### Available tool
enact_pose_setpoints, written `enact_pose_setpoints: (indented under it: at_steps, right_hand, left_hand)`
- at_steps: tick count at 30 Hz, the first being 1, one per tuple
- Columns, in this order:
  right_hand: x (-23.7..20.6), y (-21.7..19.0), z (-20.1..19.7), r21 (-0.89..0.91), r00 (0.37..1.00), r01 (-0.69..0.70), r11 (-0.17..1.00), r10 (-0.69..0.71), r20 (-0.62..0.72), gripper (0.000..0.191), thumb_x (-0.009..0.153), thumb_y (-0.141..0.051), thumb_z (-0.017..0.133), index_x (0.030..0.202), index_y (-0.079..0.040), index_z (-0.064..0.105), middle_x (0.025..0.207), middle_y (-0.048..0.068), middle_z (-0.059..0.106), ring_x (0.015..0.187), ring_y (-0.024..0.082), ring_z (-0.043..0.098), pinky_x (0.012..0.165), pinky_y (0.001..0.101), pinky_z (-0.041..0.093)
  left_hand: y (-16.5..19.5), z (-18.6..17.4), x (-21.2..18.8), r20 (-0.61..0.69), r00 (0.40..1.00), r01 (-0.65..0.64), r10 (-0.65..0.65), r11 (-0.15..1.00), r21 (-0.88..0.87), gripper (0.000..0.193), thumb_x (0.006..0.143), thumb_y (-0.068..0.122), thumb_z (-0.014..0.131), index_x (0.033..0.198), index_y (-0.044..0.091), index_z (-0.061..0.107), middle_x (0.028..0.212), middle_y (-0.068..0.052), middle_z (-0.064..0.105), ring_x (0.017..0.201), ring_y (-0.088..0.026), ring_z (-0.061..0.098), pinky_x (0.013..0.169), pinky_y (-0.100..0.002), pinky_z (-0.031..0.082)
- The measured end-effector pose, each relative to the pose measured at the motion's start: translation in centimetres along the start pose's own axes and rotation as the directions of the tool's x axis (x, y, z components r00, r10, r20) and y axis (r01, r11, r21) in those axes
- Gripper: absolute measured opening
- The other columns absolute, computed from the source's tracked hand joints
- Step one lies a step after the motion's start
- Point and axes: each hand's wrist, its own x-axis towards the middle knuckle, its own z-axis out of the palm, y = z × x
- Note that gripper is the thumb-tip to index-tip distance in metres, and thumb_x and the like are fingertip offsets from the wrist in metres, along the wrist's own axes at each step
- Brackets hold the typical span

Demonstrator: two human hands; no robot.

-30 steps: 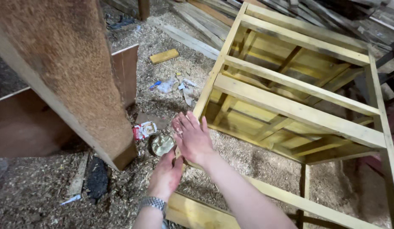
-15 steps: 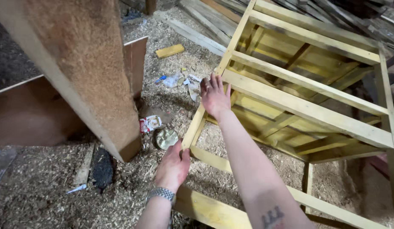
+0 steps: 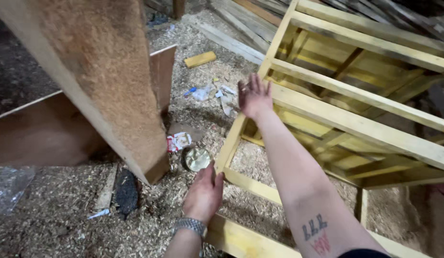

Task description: The person wipes the rails and frame of an unfinished wooden chair with a small cloth pad, running the pad back and forth along each rail while steadying the frame with the other hand. They work over the rails one at a time and reposition the chair slightly between passes.

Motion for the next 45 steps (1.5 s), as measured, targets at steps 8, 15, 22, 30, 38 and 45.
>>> enact_pose_setpoints:
  at_steps: [8, 15, 22, 30, 38, 45]
  right_hand:
    - [-9.1, -4.2, 2.5, -0.054, 0.974, 0.165, 0.985, -0.172, -0.148, 0.053, 0.107, -0.033, 0.026, 0.156, -0.014, 0.033, 0.159, 0.013, 0.031, 0.153, 0.03, 0.022, 0.123, 0.0651, 0.012]
    - [-10.8, -4.0, 0.9, 0.255, 0.997, 0.06, 0.965, -0.072, 0.039, 0.047, 0.112, -0.032, 0.025, 0.151, -0.018, 0.048, 0.161, 0.012, 0.041, 0.158, 0.027, 0.029, 0.133, 0.0629, 0.005]
    - [-0.1, 0.0, -2.2, 0.101, 0.991, -0.132, 0.986, 0.132, 0.006, 0.059, 0.107, -0.042, 0.024, 0.163, -0.025, 0.015, 0.172, 0.011, -0.001, 0.158, 0.028, -0.004, 0.125, 0.0587, -0.003]
    - [-11.6, -5.8, 0.8, -0.062, 0.959, 0.232, 0.971, -0.239, -0.152, 0.063, 0.106, -0.039, 0.033, 0.161, -0.009, 0.022, 0.167, 0.022, 0.014, 0.155, 0.035, 0.006, 0.12, 0.0667, 0.003]
    - [-3.1, -1.7, -1.0, 0.093, 0.998, -0.055, 0.994, 0.054, 0.017, 0.06, 0.104, -0.044, 0.027, 0.161, -0.029, 0.018, 0.171, 0.012, 0.005, 0.158, 0.03, 0.0, 0.12, 0.0659, -0.002]
    - [-9.0, -4.7, -2.1, 0.144, 0.999, 0.033, 0.989, -0.037, 0.022, 0.058, 0.103, -0.03, 0.033, 0.158, -0.012, 0.029, 0.167, 0.012, 0.024, 0.158, 0.029, 0.017, 0.125, 0.064, 0.001]
  left_hand:
    - [-1.3, 1.1, 1.5, -0.167, 0.963, -0.208, 0.211, 0.977, 0.038, 0.058, 0.1, 0.045, 0.044, 0.15, 0.016, 0.041, 0.152, -0.015, 0.047, 0.13, -0.035, 0.057, 0.11, -0.047, 0.046]
    - [-0.7, 0.6, 0.3, -0.128, 0.981, -0.15, 0.146, 0.988, -0.028, 0.051, 0.098, 0.044, 0.046, 0.141, 0.021, 0.058, 0.135, -0.011, 0.066, 0.122, -0.031, 0.066, 0.108, -0.045, 0.051]
    - [0.0, -0.3, -0.3, -0.048, 0.998, -0.043, 0.04, 0.997, -0.062, 0.058, 0.1, 0.045, 0.043, 0.155, 0.025, 0.039, 0.135, -0.007, 0.064, 0.115, -0.026, 0.071, 0.101, -0.043, 0.057]
    - [-2.0, 1.8, 2.1, -0.244, 0.923, -0.309, 0.297, 0.951, -0.013, 0.055, 0.098, 0.037, 0.05, 0.147, 0.013, 0.047, 0.144, -0.017, 0.054, 0.13, -0.036, 0.054, 0.11, -0.044, 0.043]
    - [-2.5, 1.4, 2.1, -0.101, 0.987, -0.142, 0.126, 0.975, -0.169, 0.052, 0.099, 0.047, 0.04, 0.135, 0.018, 0.062, 0.12, -0.014, 0.072, 0.104, -0.037, 0.071, 0.09, -0.049, 0.059]
    - [-4.4, 2.2, 5.1, -0.244, 0.957, -0.282, 0.158, 0.706, -0.649, 0.087, 0.095, 0.075, 0.024, 0.147, 0.011, 0.052, 0.145, -0.007, 0.054, 0.131, -0.02, 0.05, 0.112, -0.039, 0.035]
